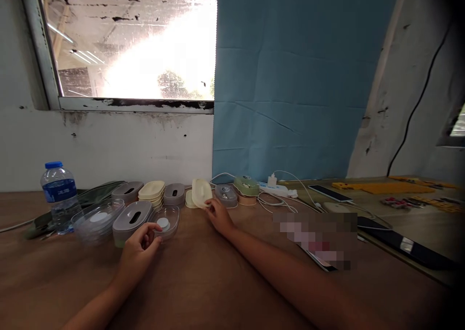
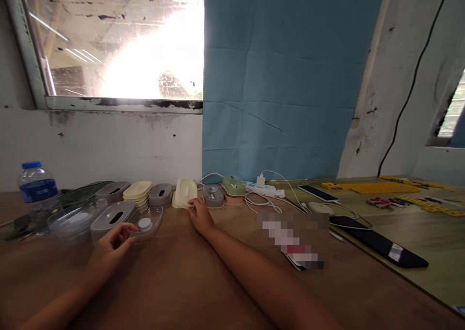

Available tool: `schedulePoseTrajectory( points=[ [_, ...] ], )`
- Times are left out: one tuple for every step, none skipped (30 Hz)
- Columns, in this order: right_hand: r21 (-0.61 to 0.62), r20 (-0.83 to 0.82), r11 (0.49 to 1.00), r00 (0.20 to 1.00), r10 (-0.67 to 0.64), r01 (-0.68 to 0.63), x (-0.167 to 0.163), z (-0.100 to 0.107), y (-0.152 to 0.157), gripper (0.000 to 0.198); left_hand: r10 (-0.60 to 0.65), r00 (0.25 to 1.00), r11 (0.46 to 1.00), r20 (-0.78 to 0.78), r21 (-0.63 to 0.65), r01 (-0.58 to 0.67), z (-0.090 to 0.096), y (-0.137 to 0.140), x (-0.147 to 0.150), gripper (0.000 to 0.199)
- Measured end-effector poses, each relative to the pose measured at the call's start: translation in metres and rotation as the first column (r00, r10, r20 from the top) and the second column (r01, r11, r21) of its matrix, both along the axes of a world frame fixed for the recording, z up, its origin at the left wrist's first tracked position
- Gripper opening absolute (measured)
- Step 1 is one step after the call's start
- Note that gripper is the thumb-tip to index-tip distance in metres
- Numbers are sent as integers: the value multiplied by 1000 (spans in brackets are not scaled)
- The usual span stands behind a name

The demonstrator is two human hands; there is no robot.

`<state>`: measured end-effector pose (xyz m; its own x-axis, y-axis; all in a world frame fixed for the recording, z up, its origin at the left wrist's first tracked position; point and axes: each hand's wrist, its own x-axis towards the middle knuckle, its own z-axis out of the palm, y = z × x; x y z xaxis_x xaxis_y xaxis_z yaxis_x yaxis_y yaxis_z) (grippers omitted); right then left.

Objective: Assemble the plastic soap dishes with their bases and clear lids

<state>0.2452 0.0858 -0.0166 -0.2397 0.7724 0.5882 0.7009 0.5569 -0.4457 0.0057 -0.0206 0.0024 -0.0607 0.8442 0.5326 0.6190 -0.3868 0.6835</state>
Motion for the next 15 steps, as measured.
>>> schedulePoseTrajectory(
  points=[
    [10, -4, 999, 999, -37, 37, -7, 0, 13, 18, 1, 1000, 1000, 10, 0, -1, 0, 0, 0, 18],
    [20, -6, 998, 998, -68, 68, -13, -1, 25, 18, 4, 1000, 1000, 16, 2, -4, -1, 1, -1, 17],
    [27, -6, 995, 996, -94, 94, -18, -2, 36, 18, 10, 1000, 1000, 18, 2, -10, -1, 1, -1, 16],
    [32, -5, 993, 993, -116, 116, -22, -3, 44, 20, 17, 1000, 1000, 19, 1, -17, -2, 2, -1, 16],
    [37, -2, 991, 991, -131, 131, -25, -4, 50, 22, 23, 1000, 1000, 20, 0, -23, -2, 2, -1, 15],
    [41, 3, 990, 990, -138, 138, -27, -5, 55, 23, 26, 999, 1000, 21, -1, -26, -3, 2, -1, 15],
    [44, 11, 989, 990, -139, 139, -28, -6, 58, 25, 28, 999, 1000, 21, 0, -28, -3, 3, -2, 15],
    [48, 23, 990, 991, -135, 134, -29, -7, 59, 26, 27, 999, 1000, 22, 1, -27, -3, 3, -2, 15],
    [52, 37, 991, 991, -127, 125, -30, -8, 60, 26, 24, 1000, 1000, 20, 2, -24, -4, 3, -2, 14],
    [56, 53, 991, 991, -121, 118, -30, -9, 60, 26, 21, 1000, 1000, 20, 3, -21, -3, 3, -2, 14],
    [59, 69, 992, 991, -116, 112, -30, -9, 59, 26, 18, 1000, 1000, 20, 2, -18, -3, 3, -2, 14],
    [63, 84, 992, 990, -113, 108, -30, -9, 59, 26, 15, 1000, 1000, 23, 2, -15, -3, 3, -2, 14],
    [66, 98, 992, 989, -113, 107, -29, -10, 58, 26, 12, 1000, 1000, 27, 0, -12, -2, 2, -2, 13],
    [69, 111, 992, 987, -115, 108, -29, -10, 58, 26, 9, 999, 1000, 32, -2, -9, -2, 2, -2, 13],
    [73, 123, 991, 985, -119, 110, -29, -10, 58, 26, 6, 999, 1000, 36, -3, -5, -2, 2, -1, 13]
  ],
)
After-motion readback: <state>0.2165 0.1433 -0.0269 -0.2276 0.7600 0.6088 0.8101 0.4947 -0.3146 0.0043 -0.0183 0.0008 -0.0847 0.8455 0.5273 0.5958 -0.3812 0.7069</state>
